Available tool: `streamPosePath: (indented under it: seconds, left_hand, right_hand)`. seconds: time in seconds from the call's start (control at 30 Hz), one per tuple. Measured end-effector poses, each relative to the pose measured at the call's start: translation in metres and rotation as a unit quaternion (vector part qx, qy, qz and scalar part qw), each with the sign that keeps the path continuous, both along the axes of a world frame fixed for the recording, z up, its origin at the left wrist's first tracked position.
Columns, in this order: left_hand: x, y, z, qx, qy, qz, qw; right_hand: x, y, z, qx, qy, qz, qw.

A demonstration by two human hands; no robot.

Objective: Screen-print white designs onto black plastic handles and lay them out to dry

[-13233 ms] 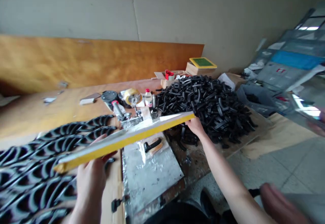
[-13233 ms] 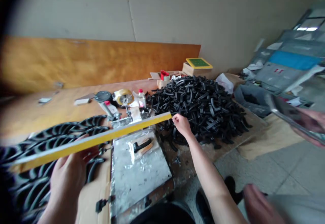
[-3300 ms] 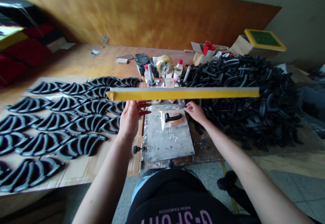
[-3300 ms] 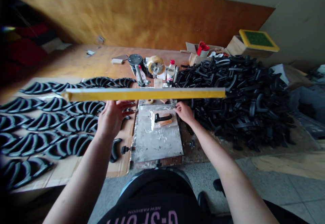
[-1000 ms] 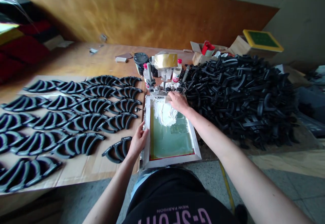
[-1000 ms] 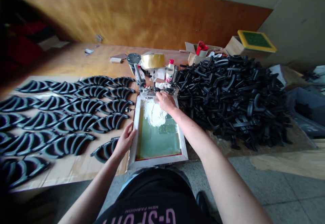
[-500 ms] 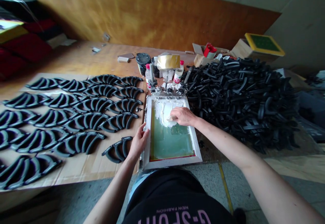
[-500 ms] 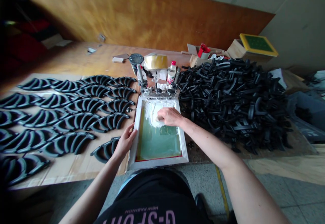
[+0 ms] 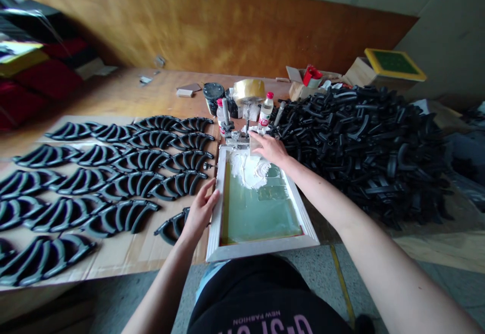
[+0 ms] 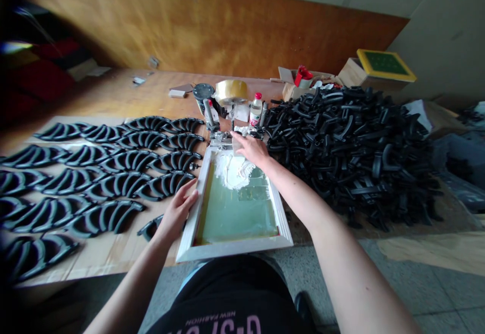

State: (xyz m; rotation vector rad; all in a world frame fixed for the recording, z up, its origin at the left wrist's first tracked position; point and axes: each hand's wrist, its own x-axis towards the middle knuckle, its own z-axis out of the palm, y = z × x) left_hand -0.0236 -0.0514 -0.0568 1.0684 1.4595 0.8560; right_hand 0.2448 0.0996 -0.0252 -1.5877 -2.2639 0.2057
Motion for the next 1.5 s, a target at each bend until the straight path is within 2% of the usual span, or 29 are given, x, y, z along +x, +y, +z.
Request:
streamPosePath:
  seconds: [0.07,0.13,0.2,0.27,0.3,0.37,0.47,0.57,0.67,0.73,0.8,0.9,1.0,1.07,1.13,1.2,1.33,1.4,1.5]
  left_hand:
    - [0.000,0.004,0.019,0.048,0.011,0.009,0.999]
    - [0.001,0.012,0.036,0.085,0.015,0.019,0.996]
    - [0.005,0.023,0.050,0.114,-0.030,0.040,0.992]
    - [0.012,0.039,0.062,0.161,-0.080,0.049,0.983]
    - [0.015,0.047,0.067,0.183,-0.097,0.052,0.977]
    - [0.022,0.062,0.075,0.196,-0.114,0.062,0.972]
    - [0.029,0.071,0.074,0.169,-0.138,0.098,0.971]
    - [0.034,0.053,0.054,0.147,-0.138,0.102,0.974]
    - [0.040,0.013,0.023,0.011,-0.126,0.010,0.992]
    - [0.046,-0.015,0.006,-0.079,-0.137,-0.032,0.987]
    - [0.050,-0.036,-0.005,-0.098,-0.159,0.002,0.983]
    - [0.043,-0.052,-0.011,-0.051,-0.153,0.079,0.984]
    - [0.016,-0.060,-0.018,-0.021,-0.099,0.106,0.989]
    - [-0.012,-0.069,-0.030,-0.018,-0.050,0.138,0.989]
    - [-0.047,-0.080,-0.049,-0.034,0.016,0.182,0.983]
    - [-0.084,-0.093,-0.073,-0.080,0.094,0.216,0.968]
    - [-0.144,-0.109,-0.114,-0.194,0.204,0.221,0.934]
    - [-0.159,-0.109,-0.124,-0.220,0.247,0.208,0.920]
    - [-0.165,-0.099,-0.129,-0.224,0.317,0.187,0.902]
  right_hand:
    - [0.019,0.011,0.007,0.029,0.009,-0.052,0.998]
    - [0.047,0.011,0.007,0.058,0.044,-0.118,0.990]
    - [0.072,0.000,-0.001,0.065,0.079,-0.197,0.975]
    - [0.084,-0.019,-0.019,0.051,0.091,-0.225,0.969]
    - [0.083,-0.029,-0.031,0.039,0.090,-0.215,0.972]
    - [0.071,-0.051,-0.055,0.015,0.084,-0.150,0.985]
    - [0.042,-0.073,-0.079,-0.022,0.043,-0.032,0.998]
    - [0.023,-0.084,-0.079,-0.053,0.002,0.013,0.998]
    - [0.005,-0.103,-0.063,-0.027,0.025,0.026,0.999]
    - [-0.015,-0.125,-0.054,0.023,0.043,0.058,0.997]
    - [-0.039,-0.152,-0.050,0.079,0.045,0.107,0.990]
    - [-0.074,-0.185,-0.051,0.142,0.063,0.172,0.973]
    - [-0.096,-0.197,-0.057,0.135,0.110,0.215,0.961]
    - [-0.103,-0.196,-0.061,0.111,0.127,0.236,0.957]
    - [-0.106,-0.193,-0.066,0.092,0.135,0.238,0.957]
    - [-0.106,-0.190,-0.071,0.074,0.139,0.229,0.961]
    - [-0.107,-0.189,-0.077,0.048,0.143,0.223,0.963]
    - [-0.109,-0.189,-0.077,0.042,0.148,0.226,0.962]
    - [-0.111,-0.191,-0.078,0.037,0.158,0.232,0.959]
